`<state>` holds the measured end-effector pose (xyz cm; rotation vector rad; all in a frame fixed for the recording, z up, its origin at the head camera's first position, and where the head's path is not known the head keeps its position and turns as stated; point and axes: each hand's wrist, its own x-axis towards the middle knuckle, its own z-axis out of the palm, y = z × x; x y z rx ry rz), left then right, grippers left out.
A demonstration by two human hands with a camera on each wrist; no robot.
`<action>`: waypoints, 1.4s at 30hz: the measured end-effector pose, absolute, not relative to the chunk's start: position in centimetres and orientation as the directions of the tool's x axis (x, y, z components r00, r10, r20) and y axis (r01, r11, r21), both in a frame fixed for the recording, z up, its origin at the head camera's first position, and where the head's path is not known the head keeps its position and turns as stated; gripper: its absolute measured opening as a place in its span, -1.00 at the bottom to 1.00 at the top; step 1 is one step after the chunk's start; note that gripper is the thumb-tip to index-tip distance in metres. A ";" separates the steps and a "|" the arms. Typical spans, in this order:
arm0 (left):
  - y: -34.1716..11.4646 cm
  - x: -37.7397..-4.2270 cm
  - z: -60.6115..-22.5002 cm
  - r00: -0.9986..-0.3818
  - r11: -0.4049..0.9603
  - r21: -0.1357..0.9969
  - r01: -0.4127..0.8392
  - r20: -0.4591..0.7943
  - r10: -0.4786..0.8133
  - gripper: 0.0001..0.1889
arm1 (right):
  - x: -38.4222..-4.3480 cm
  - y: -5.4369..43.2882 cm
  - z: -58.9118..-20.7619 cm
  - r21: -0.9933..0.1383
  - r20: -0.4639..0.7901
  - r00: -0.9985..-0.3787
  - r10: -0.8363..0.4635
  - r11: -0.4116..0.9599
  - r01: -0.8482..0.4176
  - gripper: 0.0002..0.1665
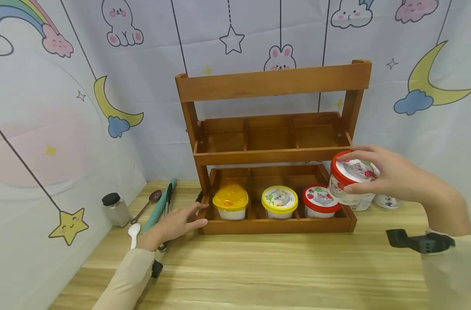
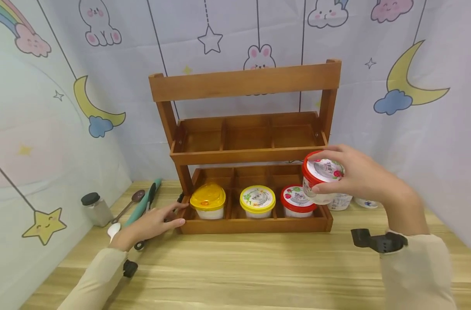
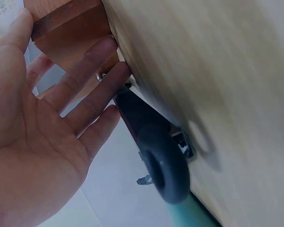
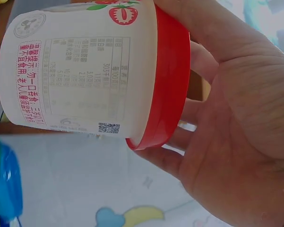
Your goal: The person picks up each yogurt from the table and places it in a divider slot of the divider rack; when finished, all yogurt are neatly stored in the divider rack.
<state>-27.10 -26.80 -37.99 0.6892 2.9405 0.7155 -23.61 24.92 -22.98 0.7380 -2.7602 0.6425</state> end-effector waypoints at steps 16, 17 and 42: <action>-27.0 -27.1 -38.0 -0.902 0.801 0.437 0.410 0.065 0.426 -0.37 | -23.8 17.1 -17.6 -0.313 0.349 -0.779 -0.521 0.719 -0.621 -0.25; -27.0 -27.1 -38.0 -0.905 0.804 0.437 0.403 0.062 0.420 -0.37 | -23.8 16.5 -17.2 -0.309 0.351 -0.772 -0.530 0.713 -0.630 -0.25; -26.8 -26.9 -37.9 -0.898 0.794 0.440 0.419 0.072 0.434 -0.38 | -29.0 4.3 -14.9 -0.353 0.405 -0.648 -0.645 0.544 -0.761 -0.24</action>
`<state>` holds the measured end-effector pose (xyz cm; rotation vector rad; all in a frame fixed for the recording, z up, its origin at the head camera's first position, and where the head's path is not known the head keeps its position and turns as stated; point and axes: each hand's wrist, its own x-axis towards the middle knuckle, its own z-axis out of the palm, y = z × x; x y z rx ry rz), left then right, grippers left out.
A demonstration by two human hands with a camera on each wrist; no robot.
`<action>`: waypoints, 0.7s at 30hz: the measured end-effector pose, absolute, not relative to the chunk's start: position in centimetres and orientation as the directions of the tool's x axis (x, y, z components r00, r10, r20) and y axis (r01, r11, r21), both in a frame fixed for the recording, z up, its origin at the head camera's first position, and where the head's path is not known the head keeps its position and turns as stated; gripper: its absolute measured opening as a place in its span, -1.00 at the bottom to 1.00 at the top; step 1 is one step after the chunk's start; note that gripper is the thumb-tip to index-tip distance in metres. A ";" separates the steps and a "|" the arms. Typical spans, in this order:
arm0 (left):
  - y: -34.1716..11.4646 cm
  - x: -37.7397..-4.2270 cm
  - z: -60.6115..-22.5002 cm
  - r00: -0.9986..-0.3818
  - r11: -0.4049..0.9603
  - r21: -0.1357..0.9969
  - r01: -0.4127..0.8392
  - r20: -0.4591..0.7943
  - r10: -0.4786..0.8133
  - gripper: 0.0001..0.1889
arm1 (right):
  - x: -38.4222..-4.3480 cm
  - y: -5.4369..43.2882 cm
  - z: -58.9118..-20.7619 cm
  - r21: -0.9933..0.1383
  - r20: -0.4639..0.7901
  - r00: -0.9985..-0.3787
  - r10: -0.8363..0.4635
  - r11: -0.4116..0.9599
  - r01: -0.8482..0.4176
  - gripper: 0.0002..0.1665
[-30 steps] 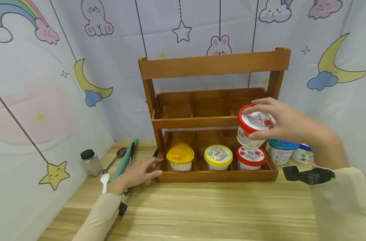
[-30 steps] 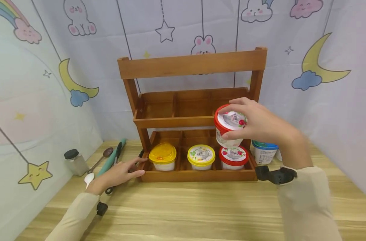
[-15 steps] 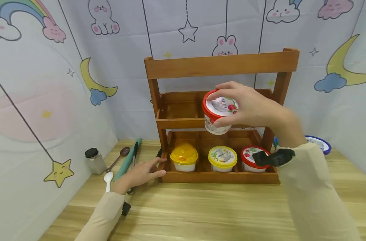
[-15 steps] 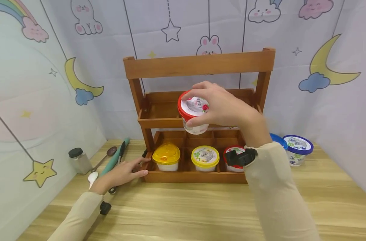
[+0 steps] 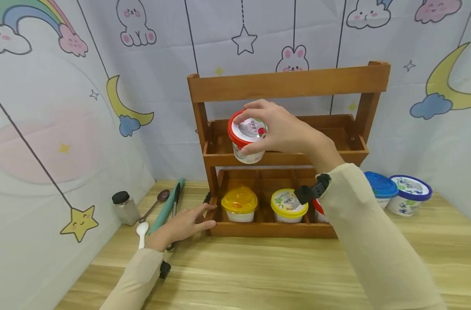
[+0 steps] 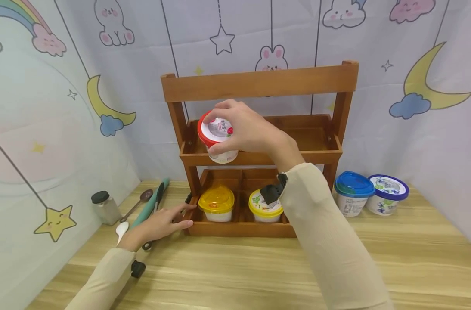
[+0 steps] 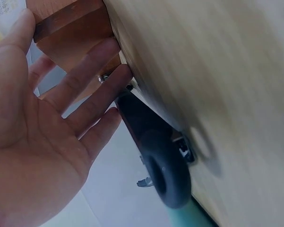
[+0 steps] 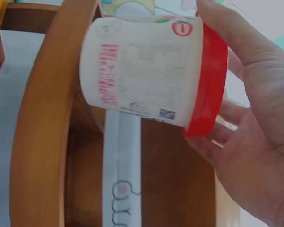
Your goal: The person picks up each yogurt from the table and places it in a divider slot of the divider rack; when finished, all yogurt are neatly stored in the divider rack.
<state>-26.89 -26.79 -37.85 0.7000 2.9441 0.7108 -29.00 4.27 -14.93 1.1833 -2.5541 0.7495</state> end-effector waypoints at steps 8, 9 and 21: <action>-26.8 -26.9 -37.6 -0.900 0.797 0.438 0.416 0.073 0.430 -0.39 | -30.4 1.9 -15.6 -0.343 0.467 -0.633 -0.617 0.533 -0.773 -0.28; -26.7 -27.0 -37.7 -0.899 0.796 0.437 0.420 0.077 0.432 -0.39 | -30.5 1.7 -15.7 -0.337 0.473 -0.632 -0.613 0.537 -0.773 -0.27; -26.8 -27.0 -37.8 -0.900 0.795 0.444 0.414 0.071 0.430 -0.38 | -31.7 0.0 -17.4 -0.250 0.594 -0.581 -0.556 0.560 -0.790 -0.35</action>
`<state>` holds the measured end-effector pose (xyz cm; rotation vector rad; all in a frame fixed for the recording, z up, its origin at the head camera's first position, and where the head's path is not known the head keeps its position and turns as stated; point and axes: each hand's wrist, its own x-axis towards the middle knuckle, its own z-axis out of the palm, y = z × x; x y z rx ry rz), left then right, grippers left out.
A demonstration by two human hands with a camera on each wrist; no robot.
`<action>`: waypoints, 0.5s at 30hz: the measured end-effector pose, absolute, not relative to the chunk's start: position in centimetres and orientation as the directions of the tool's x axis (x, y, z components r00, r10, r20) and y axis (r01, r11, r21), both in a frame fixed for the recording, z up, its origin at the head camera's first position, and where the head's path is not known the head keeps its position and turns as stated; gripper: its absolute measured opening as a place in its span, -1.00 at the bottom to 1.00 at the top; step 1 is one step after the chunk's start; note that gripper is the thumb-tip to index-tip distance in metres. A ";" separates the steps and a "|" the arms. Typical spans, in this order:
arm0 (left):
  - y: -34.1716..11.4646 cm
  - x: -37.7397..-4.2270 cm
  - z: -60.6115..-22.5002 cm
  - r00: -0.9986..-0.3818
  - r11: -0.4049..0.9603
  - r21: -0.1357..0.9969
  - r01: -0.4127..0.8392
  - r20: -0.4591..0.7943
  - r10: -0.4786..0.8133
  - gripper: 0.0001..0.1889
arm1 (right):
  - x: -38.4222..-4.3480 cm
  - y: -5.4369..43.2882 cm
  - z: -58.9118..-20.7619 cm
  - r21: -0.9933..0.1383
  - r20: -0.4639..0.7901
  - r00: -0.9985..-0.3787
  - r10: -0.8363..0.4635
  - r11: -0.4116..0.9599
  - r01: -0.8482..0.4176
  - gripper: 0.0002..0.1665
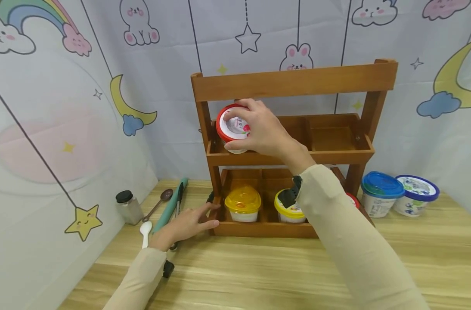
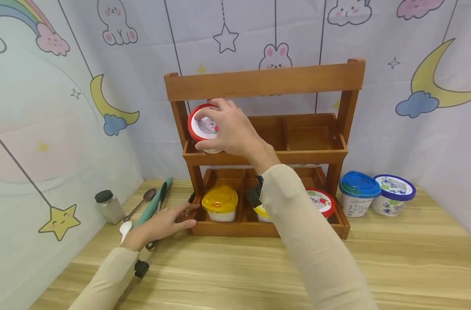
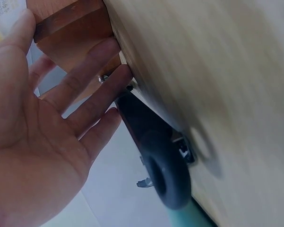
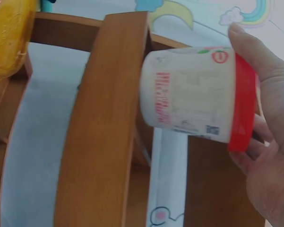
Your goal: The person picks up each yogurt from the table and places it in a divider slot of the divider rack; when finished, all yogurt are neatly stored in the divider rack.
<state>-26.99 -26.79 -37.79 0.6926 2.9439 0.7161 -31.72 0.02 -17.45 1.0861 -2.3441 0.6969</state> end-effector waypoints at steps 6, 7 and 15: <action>-26.8 -27.1 -37.3 -0.900 0.798 0.433 0.419 0.080 0.429 -0.40 | -31.8 -0.6 -17.7 -0.186 0.644 -0.548 -0.534 0.585 -0.789 -0.40; -26.8 -27.1 -37.3 -0.898 0.798 0.428 0.423 0.083 0.432 -0.41 | -31.8 -0.7 -17.7 -0.178 0.643 -0.551 -0.532 0.595 -0.784 -0.41; -26.6 -27.0 -37.8 -0.897 0.794 0.437 0.423 0.078 0.435 -0.39 | -32.7 -1.2 -19.1 -0.184 0.618 -0.596 -0.513 0.642 -0.744 -0.37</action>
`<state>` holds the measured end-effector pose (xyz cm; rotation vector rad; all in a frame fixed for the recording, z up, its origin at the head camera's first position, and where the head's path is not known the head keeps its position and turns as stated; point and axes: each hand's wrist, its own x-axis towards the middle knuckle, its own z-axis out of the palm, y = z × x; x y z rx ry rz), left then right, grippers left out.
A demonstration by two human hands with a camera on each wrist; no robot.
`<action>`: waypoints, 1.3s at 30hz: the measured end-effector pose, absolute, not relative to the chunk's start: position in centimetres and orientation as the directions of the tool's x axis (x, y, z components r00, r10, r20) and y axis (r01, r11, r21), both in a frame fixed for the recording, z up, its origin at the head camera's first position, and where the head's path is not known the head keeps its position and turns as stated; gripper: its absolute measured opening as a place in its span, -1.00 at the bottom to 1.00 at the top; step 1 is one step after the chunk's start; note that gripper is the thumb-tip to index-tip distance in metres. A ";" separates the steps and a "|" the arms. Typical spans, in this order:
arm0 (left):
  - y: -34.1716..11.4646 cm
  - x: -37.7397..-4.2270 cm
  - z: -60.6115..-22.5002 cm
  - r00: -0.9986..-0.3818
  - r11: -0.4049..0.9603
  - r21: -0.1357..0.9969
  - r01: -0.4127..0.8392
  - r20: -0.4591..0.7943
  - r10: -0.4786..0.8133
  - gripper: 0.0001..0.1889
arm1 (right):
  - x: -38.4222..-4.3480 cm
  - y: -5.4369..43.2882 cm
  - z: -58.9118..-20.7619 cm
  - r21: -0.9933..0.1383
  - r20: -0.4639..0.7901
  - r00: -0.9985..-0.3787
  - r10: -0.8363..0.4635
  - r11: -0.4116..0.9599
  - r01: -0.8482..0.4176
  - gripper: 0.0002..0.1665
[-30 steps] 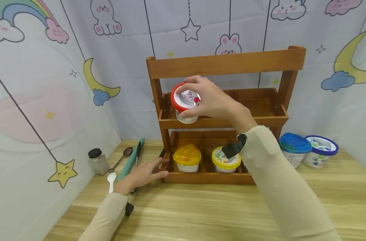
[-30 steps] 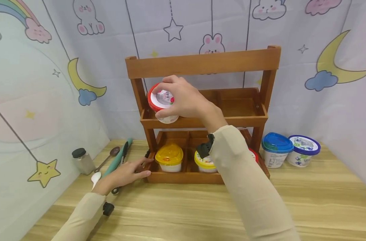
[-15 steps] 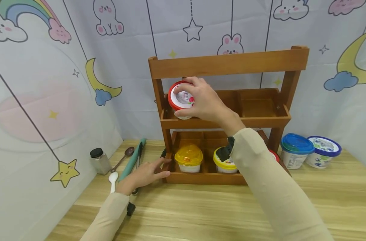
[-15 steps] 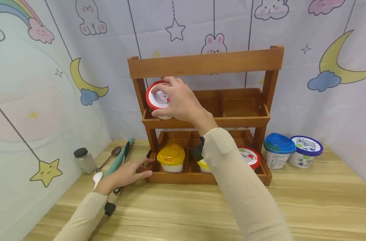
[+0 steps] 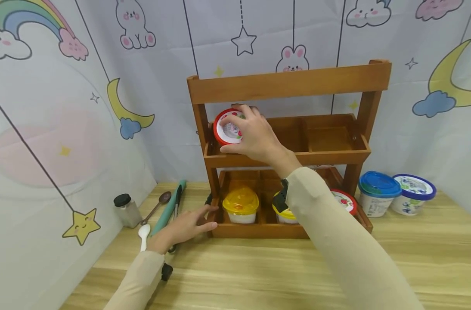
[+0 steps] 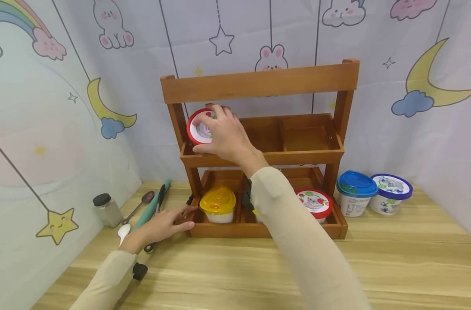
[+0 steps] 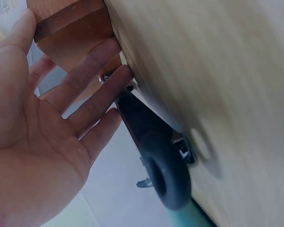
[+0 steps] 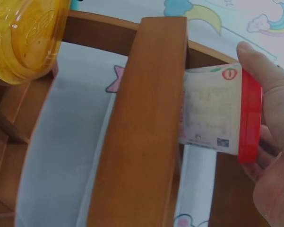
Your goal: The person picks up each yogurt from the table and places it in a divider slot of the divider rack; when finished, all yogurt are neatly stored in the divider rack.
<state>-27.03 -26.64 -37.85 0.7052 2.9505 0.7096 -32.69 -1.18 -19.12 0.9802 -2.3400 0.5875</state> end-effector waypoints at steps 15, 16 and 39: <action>-26.1 -27.0 -37.9 -0.889 0.776 0.460 0.431 0.066 0.454 -0.40 | -33.6 -0.7 -20.8 -0.248 0.544 -0.670 -0.505 0.666 -0.703 -0.31; -26.0 -26.9 -37.9 -0.891 0.779 0.461 0.426 0.061 0.451 -0.40 | -33.7 -0.7 -20.9 -0.252 0.535 -0.679 -0.503 0.672 -0.697 -0.30; -26.6 -26.9 -37.7 -0.910 0.799 0.465 0.381 0.034 0.414 -0.37 | -32.9 0.9 -20.1 -0.201 0.436 -0.694 -0.572 0.690 -0.695 -0.31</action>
